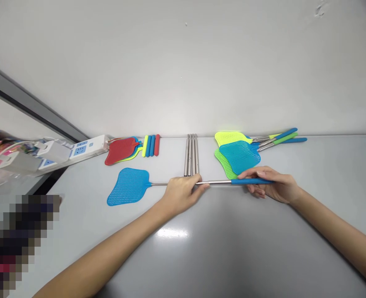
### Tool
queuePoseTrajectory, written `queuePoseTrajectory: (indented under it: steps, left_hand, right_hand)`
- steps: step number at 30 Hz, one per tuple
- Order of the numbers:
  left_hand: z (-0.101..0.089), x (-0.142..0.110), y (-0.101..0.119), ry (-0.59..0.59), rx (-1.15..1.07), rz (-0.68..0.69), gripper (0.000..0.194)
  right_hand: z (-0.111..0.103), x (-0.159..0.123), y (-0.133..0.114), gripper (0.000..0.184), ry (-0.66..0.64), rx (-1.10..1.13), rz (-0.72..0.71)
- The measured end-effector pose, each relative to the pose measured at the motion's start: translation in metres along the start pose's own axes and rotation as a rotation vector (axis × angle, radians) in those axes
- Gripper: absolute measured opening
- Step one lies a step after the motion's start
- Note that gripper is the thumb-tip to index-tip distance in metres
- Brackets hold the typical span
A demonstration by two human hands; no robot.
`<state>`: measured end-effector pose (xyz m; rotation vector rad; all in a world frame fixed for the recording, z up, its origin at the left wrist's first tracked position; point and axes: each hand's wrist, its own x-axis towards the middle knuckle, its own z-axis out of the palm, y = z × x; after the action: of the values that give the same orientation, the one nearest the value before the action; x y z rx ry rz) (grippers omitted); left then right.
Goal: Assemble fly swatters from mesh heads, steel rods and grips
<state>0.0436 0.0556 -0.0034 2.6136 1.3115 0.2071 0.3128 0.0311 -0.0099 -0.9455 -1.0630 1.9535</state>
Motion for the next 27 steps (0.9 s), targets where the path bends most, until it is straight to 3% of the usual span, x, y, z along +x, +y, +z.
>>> queuePoseTrajectory:
  steps: [4,8,11,15,18,27]
  left_hand:
    - [0.002,0.000,-0.002,0.056,-0.062,0.045,0.033]
    - [0.006,0.000,-0.005,0.195,-0.167,0.122,0.021]
    - [0.008,0.000,-0.005,0.259,-0.162,0.137,0.018]
    - [0.010,-0.001,-0.004,0.323,-0.006,0.022,0.024]
    - [0.010,-0.003,-0.004,0.303,0.066,-0.005,0.030]
    - [0.008,-0.008,-0.004,0.125,0.041,0.165,0.031]
  right_hand:
    - [0.001,-0.002,-0.004,0.034,0.090,0.084,0.022]
    - [0.001,0.002,-0.003,0.033,0.216,0.173,-0.043]
    - [0.009,0.008,0.003,0.025,0.374,0.205,-0.162]
    - [0.032,0.015,0.008,0.026,0.662,0.218,-0.308]
    - [0.046,0.019,0.009,0.035,0.736,0.285,-0.371]
    - [0.061,0.028,0.023,0.035,0.800,0.373,-0.674]
